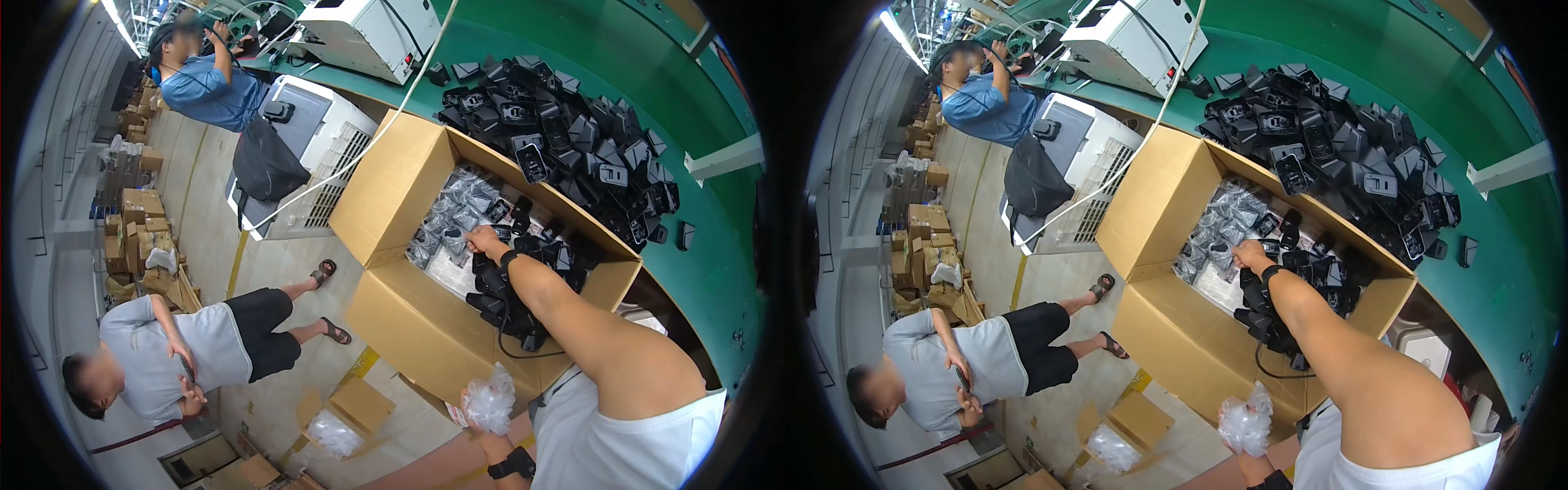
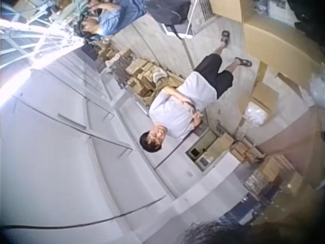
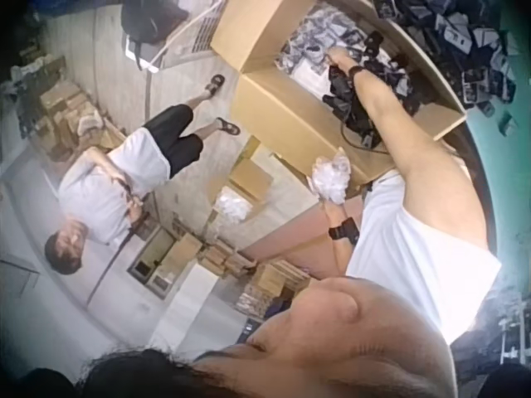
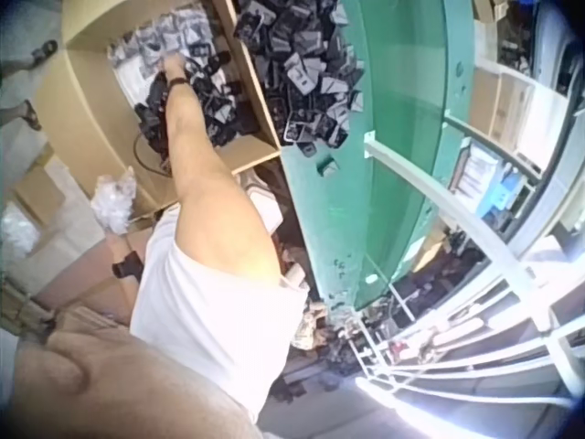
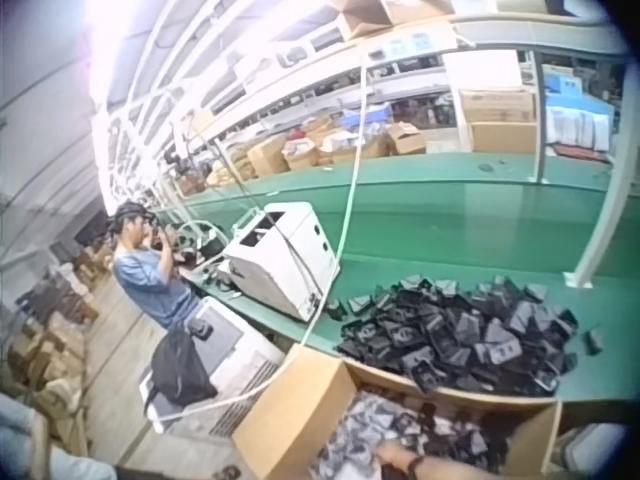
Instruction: The person unpacks small black electronic components from plastic bags inside a cardboard box and places them onto a green workbench. The person repeatedly picks up a bag, opens it, removes the component, and discards the bag while another person stands nearby.
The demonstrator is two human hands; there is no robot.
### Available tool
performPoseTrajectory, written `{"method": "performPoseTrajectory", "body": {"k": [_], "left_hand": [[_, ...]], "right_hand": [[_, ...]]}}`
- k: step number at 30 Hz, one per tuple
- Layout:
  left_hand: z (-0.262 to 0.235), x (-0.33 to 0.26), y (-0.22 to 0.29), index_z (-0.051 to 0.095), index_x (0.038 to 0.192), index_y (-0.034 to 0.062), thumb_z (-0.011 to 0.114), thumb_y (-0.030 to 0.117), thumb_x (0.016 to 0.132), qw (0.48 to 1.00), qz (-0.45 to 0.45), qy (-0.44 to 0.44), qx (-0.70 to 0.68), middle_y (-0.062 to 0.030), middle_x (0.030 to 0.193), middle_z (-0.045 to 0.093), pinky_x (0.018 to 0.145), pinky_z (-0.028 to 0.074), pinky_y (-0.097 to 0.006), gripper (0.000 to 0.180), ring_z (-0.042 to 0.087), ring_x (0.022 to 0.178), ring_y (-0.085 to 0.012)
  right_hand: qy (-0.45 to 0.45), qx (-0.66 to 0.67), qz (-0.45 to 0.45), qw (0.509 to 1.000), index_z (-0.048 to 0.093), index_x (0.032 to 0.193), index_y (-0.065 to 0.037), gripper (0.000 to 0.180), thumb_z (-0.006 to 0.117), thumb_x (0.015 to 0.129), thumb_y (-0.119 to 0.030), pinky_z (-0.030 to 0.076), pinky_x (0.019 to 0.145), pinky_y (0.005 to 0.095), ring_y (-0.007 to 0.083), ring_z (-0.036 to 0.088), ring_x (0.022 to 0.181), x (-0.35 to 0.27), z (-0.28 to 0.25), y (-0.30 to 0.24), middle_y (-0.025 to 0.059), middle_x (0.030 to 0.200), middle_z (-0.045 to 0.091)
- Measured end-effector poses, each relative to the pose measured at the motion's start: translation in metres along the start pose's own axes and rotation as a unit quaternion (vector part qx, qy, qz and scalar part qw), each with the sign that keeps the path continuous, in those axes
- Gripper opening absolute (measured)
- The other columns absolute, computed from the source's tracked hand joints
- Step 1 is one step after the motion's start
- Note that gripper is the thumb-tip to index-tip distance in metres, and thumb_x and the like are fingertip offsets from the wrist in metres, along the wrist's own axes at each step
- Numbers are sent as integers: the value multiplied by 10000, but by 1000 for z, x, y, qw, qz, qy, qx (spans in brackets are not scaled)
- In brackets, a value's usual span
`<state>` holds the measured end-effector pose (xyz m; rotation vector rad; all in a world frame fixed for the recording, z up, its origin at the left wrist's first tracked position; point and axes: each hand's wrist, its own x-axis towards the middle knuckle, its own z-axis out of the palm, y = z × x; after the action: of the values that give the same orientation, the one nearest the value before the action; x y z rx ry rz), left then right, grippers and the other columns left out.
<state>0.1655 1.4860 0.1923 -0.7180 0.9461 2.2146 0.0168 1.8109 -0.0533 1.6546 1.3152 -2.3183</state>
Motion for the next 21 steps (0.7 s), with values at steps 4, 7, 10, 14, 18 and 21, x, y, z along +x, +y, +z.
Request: {"method": "performPoseTrajectory", "body": {"k": [4, 7, 10, 14, 18, 21], "left_hand": [[12, 8, 7, 498, 1218, 79, 490, 215, 893, 998, 12, -39, 45, -132, 910, 624, 713, 554, -408, 353, 638, 776, -248], [78, 10, 15, 476, 1245, 68, 473, 166, 869, 983, 43, -53, 172, -143, 929, 627, 718, 556, -397, 389, 643, 789, -245], [118, 24, 19, 472, 1229, 34, 468, 108, 822, 967, 53, -40, 248, -154, 943, 627, 719, 555, -375, 413, 644, 798, -238], [116, 44, 11, 493, 1169, -13, 473, 100, 809, 954, 55, -50, 290, -156, 949, 625, 729, 549, -362, 378, 642, 808, -237], [82, 62, -9, 563, 985, -23, 501, 112, 823, 956, 9, -10, 293, -98, 835, 606, 652, 503, -291, 220, 601, 713, -176], [84, 61, -12, 578, 926, -9, 525, 111, 828, 944, -18, -16, 329, -62, 793, 583, 624, 464, -251, 164, 565, 678, -136]], "right_hand": [[-55, 37, 3, 998, 536, 705, -66, 250, 583, 896, -220, 360, 377, 219, 87, 463, 438, -28, 2, -15, 11, 581, 537], [-226, 200, 76, 950, 524, 695, -90, 240, 535, 905, -206, 307, 380, 208, 64, 419, 434, -71, -15, -40, -16, 578, 507], [-296, -147, -29, 943, 511, 716, -109, 239, 516, 913, -245, 280, 386, 208, 47, 361, 441, -118, -28, -35, -39, 581, 452], [-384, 213, 195, 877, 508, 743, -127, 209, 484, 931, -214, 231, 419, 197, 38, 314, 475, -167, -54, -48, -77, 565, 375], [-403, 193, 192, 874, 437, 677, -147, 286, 456, 948, -237, 201, 417, 210, 43, 269, 454, -192, -74, -40, -80, 547, 325], [-422, 42, 140, 895, 370, 599, -144, 383, 424, 961, -256, 195, 409, 225, 52, 231, 433, -205, -78, -46, -75, 518, 294]]}}
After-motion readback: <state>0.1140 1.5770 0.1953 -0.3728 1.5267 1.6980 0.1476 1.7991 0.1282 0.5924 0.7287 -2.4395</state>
